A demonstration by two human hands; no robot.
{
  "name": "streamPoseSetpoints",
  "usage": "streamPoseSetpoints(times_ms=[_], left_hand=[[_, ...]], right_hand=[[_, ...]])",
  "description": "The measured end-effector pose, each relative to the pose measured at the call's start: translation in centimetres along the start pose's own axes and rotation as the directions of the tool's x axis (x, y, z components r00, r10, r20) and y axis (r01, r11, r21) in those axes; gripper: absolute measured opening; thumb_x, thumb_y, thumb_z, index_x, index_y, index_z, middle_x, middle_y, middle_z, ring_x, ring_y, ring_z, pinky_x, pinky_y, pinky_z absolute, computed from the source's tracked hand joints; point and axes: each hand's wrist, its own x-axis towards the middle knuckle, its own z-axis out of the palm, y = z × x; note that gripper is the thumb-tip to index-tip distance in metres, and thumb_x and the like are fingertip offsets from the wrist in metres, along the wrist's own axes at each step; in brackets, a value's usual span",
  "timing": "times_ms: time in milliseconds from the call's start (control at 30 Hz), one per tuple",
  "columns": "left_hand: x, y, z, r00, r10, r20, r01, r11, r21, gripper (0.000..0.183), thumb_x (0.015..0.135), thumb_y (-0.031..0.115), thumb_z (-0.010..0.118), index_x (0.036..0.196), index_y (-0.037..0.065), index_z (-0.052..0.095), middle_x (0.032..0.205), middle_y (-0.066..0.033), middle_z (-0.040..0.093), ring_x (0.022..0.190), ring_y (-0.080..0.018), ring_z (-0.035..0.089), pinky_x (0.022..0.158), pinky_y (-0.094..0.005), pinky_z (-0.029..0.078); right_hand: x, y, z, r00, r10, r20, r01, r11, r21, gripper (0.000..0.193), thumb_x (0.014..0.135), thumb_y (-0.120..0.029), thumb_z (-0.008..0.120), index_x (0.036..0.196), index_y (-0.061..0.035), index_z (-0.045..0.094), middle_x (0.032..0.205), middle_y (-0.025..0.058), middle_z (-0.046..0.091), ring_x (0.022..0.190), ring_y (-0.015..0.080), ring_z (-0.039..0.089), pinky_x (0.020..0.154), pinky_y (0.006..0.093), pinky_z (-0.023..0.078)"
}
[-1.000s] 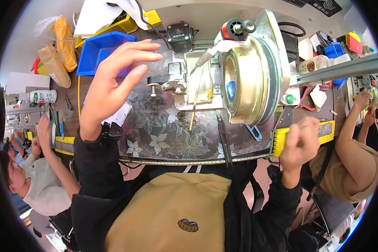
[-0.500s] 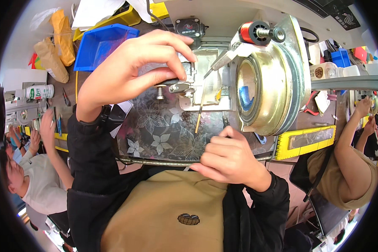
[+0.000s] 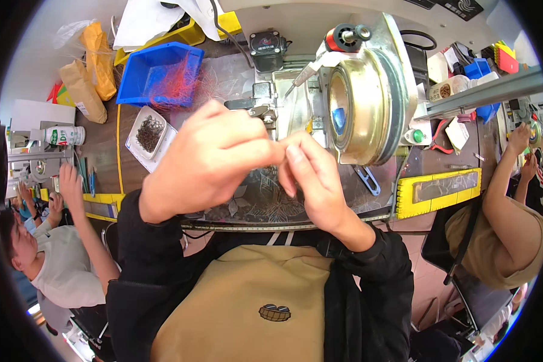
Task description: Assemble small mechanical components using a workbench machine and handheld tools.
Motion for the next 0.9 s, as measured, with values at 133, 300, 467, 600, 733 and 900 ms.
streamPoseSetpoints(times_ms=[133,300,467,600,733,900], left_hand=[[-1.1,2.1,1.4,0.99,0.082,0.113,-0.074,0.995,-0.07,0.017,0.078,0.01,0.063,0.094,0.016,0.066,0.084,0.002,0.057,0.082,-0.0166,0.059,0.072,-0.0317,0.039],[-2.1,3.6,1.2,0.973,0.07,0.221,-0.043,0.991,-0.126,0.018,0.078,0.009,0.066,0.094,0.015,0.065,0.082,0.0013,0.054,0.085,-0.0167,0.059,0.074,-0.0321,0.04],[-2.4,3.5,0.3,0.975,0.007,0.221,0.045,0.972,-0.23,0.021,0.078,0.007,0.071,0.097,0.015,0.067,0.086,0.0023,0.06,0.086,-0.0173,0.062,0.079,-0.0334,0.042],[-1.5,2.7,-1.3,0.994,-0.064,0.086,0.079,0.979,-0.186,0.021,0.078,0.002,0.071,0.095,0.012,0.069,0.088,0.001,0.066,0.086,-0.0203,0.064,0.082,-0.0346,0.043],[0.2,-0.2,-3.0,0.989,-0.138,-0.056,0.136,0.99,-0.037,0.02,0.079,-0.004,0.068,0.095,0.007,0.07,0.091,-0.0062,0.068,0.088,-0.0258,0.064,0.08,-0.0357,0.044],[2.5,-4.4,-2.4,0.98,-0.161,-0.115,0.157,0.987,-0.043,0.018,0.082,-0.002,0.068,0.1,0.003,0.069,0.101,-0.0089,0.069,0.097,-0.0287,0.064,0.086,-0.0371,0.047]], right_hand=[[0.4,0.5,1.3,0.982,-0.086,-0.166,0.106,0.988,0.11,0.023,0.108,-0.02,0.045,0.093,-0.0051,0.054,0.07,-0.0026,0.048,0.06,0.0046,0.038,0.055,0.0208,0.032],[-0.1,2.4,0.5,0.994,-0.077,-0.083,0.092,0.977,0.195,0.027,0.108,-0.021,0.049,0.085,-0.0084,0.047,0.069,-0.0042,0.045,0.058,0.0031,0.032,0.053,0.0213,0.029],[0.0,2.5,-0.3,0.998,0.033,-0.047,-0.025,0.987,0.159,0.028,0.108,-0.023,0.05,0.085,-0.0086,0.046,0.064,-0.0065,0.04,0.054,0.0023,0.032,0.048,0.022,0.028],[0.6,2.7,-0.5,0.996,0.072,-0.045,-0.069,0.995,0.074,0.027,0.108,-0.024,0.049,0.086,-0.009,0.045,0.063,-0.0068,0.038,0.049,0.0018,0.032,0.044,0.0213,0.027],[1.9,3.1,-1.0,0.981,0.186,-0.053,-0.174,0.969,0.177,0.026,0.109,-0.024,0.046,0.087,-0.0098,0.043,0.064,-0.0057,0.037,0.049,0.0029,0.031,0.043,0.0215,0.028],[4.0,2.6,-0.7,0.97,0.236,-0.057,-0.219,0.953,0.21,0.022,0.11,-0.025,0.044,0.093,-0.0106,0.042,0.064,-0.0052,0.037,0.047,0.0033,0.031,0.042,0.0212,0.027]])
